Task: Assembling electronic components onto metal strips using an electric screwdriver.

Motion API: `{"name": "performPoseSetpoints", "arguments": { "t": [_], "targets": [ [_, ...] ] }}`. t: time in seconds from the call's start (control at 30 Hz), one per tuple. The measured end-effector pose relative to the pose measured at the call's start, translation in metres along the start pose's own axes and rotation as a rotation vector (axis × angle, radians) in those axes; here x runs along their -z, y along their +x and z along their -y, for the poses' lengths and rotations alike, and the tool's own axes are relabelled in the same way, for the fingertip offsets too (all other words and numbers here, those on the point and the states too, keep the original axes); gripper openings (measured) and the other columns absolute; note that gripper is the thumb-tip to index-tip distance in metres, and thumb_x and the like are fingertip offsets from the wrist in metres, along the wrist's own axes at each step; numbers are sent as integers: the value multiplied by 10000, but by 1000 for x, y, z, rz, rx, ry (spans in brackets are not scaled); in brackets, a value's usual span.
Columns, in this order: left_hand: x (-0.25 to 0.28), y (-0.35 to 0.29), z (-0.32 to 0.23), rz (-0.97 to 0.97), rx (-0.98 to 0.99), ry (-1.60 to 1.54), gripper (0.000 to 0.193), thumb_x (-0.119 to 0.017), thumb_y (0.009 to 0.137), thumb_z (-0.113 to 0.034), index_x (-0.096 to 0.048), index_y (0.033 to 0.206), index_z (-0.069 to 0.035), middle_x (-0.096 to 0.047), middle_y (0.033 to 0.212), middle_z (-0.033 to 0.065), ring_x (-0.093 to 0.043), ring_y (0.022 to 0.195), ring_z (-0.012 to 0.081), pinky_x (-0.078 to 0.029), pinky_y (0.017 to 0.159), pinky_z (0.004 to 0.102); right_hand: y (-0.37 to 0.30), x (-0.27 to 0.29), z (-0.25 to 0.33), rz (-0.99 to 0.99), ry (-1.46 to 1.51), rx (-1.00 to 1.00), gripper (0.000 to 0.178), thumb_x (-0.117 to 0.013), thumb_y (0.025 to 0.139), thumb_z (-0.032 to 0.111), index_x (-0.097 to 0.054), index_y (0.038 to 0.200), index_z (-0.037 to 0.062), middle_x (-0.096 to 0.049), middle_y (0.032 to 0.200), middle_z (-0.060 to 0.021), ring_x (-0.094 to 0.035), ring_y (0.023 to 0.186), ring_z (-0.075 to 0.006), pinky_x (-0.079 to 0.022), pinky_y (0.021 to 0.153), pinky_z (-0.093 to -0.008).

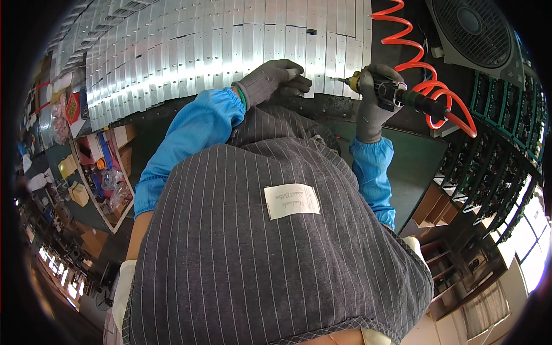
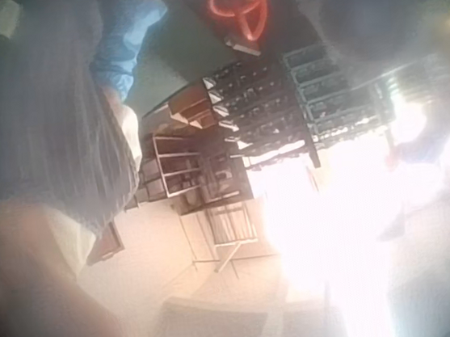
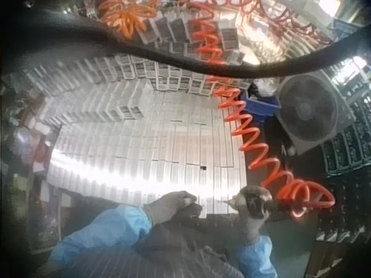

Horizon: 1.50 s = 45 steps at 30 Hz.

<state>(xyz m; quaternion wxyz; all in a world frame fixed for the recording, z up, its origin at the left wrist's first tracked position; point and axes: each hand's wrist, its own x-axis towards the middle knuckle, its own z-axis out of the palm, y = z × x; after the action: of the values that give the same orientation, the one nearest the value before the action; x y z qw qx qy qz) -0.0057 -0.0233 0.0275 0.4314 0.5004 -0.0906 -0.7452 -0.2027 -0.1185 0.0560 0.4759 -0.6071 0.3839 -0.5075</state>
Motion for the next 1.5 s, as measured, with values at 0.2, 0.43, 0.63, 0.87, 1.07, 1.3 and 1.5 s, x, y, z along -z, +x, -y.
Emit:
{"name": "performPoseSetpoints", "arguments": {
  "t": [0.2,0.43,0.63,0.87,1.07,1.3,1.5],
  "targets": [
    [8,-4,-5,27,-76,108,354,-449,944,-126,-445,1240,68,-610,1074,159,-597,993,198,-497,872,261,4,-3,11,25,46,-41,258,-648,716,-95,-567,949,-19,-625,844,-110,-640,710,-181,-548,675,-299],
    [3,3,5,32,-108,-94,334,-442,951,-148,-477,1223,41,-615,1037,140,-586,978,178,-495,854,252,12,-17,57,-83,228,-37,256,-647,728,-63,-558,963,-12,-610,921,-120,-612,807,-173,-513,757,-308],
    [0,1,1,138,-80,26,306,-448,961,-175,-515,1163,45,-618,1040,143,-602,935,180,-510,817,254,15,-20,62,-87,311,-86,262,-661,706,-39,-564,947,-3,-567,940,-80,-578,895,-161,-488,799,-321],
    [-3,1,4,173,-15,35,360,-476,952,-279,-531,1135,27,-628,976,106,-594,830,125,-465,716,210,8,-17,58,-168,281,-109,228,-642,737,-45,-563,949,-27,-549,980,-96,-574,920,-179,-498,804,-325],
    [9,16,17,119,77,-65,403,-508,927,-315,-502,1159,14,-623,993,104,-589,849,143,-487,766,254,13,5,44,-173,158,-100,255,-641,741,-37,-551,979,-43,-565,956,-109,-578,884,-175,-505,776,-317],
    [37,15,19,2,-59,88,377,-519,912,-265,-501,1179,1,-623,1043,122,-595,904,174,-495,819,292,15,24,22,-227,26,-95,233,-626,719,-4,-561,942,-30,-588,895,-109,-585,815,-181,-490,763,-321],
    [38,14,18,3,-79,72,371,-531,909,-293,-532,1160,-20,-640,1046,107,-617,936,185,-504,868,317,15,25,15,-190,-18,-81,216,-625,717,-6,-577,926,-32,-590,866,-103,-585,790,-170,-490,755,-307]
  ]
}}
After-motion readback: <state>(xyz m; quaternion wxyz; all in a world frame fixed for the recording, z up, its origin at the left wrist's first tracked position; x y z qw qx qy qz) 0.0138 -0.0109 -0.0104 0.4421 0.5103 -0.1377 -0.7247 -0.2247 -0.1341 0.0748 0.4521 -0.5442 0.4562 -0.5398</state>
